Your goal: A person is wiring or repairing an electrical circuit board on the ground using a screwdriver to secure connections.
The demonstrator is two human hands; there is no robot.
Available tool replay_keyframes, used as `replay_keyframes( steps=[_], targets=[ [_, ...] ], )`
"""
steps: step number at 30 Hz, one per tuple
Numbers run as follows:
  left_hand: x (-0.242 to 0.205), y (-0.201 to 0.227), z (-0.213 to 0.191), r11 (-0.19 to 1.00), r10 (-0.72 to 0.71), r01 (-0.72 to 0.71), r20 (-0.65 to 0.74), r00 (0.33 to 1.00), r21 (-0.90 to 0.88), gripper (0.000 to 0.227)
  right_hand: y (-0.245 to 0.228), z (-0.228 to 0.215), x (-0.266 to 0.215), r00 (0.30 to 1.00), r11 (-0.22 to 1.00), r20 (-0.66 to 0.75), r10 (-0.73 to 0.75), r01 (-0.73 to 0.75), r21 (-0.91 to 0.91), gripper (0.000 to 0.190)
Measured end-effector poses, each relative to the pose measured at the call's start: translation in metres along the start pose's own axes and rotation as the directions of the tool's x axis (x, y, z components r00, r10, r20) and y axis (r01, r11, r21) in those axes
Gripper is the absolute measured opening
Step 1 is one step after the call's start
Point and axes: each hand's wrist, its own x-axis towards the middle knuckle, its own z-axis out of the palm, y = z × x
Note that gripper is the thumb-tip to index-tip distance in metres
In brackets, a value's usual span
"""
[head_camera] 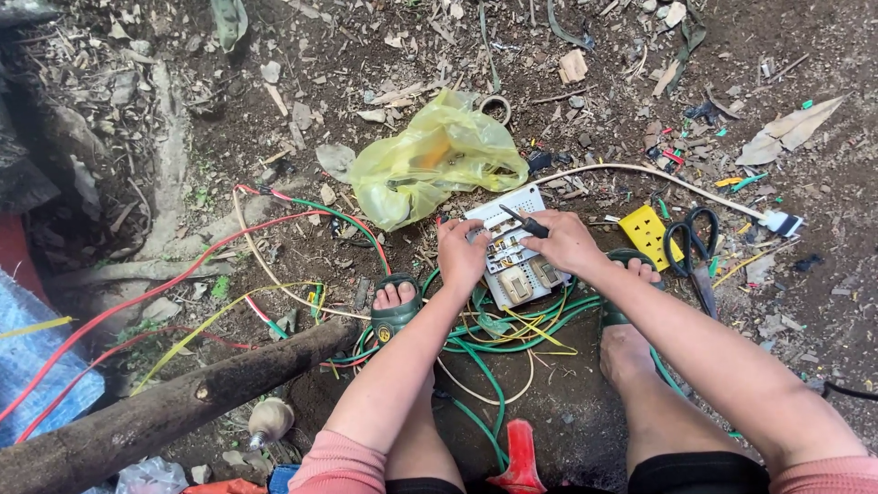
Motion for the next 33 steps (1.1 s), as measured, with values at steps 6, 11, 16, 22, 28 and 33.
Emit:
replay_keyframes(
  steps=[6,11,16,22,28,33],
  targets=[
    [0.006,-0.005,0.002,0.999,0.016,-0.015,-0.014,1.000,0.036,0.028,0.014,0.004,0.005,1.000,0.999,0.021,-0.023,0.024,-0.045,0.040],
    [0.005,-0.002,0.000,0.999,0.016,-0.016,-0.011,1.000,-0.030,0.025,0.006,0.000,0.001,1.000,0.998,0.010,-0.015,0.016,-0.066,0.043],
    [0.007,-0.004,-0.002,0.999,0.027,-0.027,-0.003,1.000,-0.030,0.031,0.006,0.000,0.001,1.000,0.994,0.012,-0.023,0.024,-0.111,0.047],
    [0.010,-0.007,0.000,0.999,0.032,-0.032,-0.009,0.999,0.014,0.034,0.000,-0.001,-0.006,0.999,0.989,0.003,-0.035,0.035,-0.142,0.046],
    [0.012,-0.008,0.001,1.000,0.025,-0.025,-0.008,1.000,0.015,0.034,0.008,0.006,-0.005,0.999,0.988,-0.018,-0.036,0.033,-0.148,0.050],
    [0.010,-0.006,-0.002,1.000,0.030,-0.030,0.000,1.000,0.003,0.034,0.008,0.010,-0.010,0.999,0.987,-0.037,-0.013,0.007,-0.161,0.053]
  ],
)
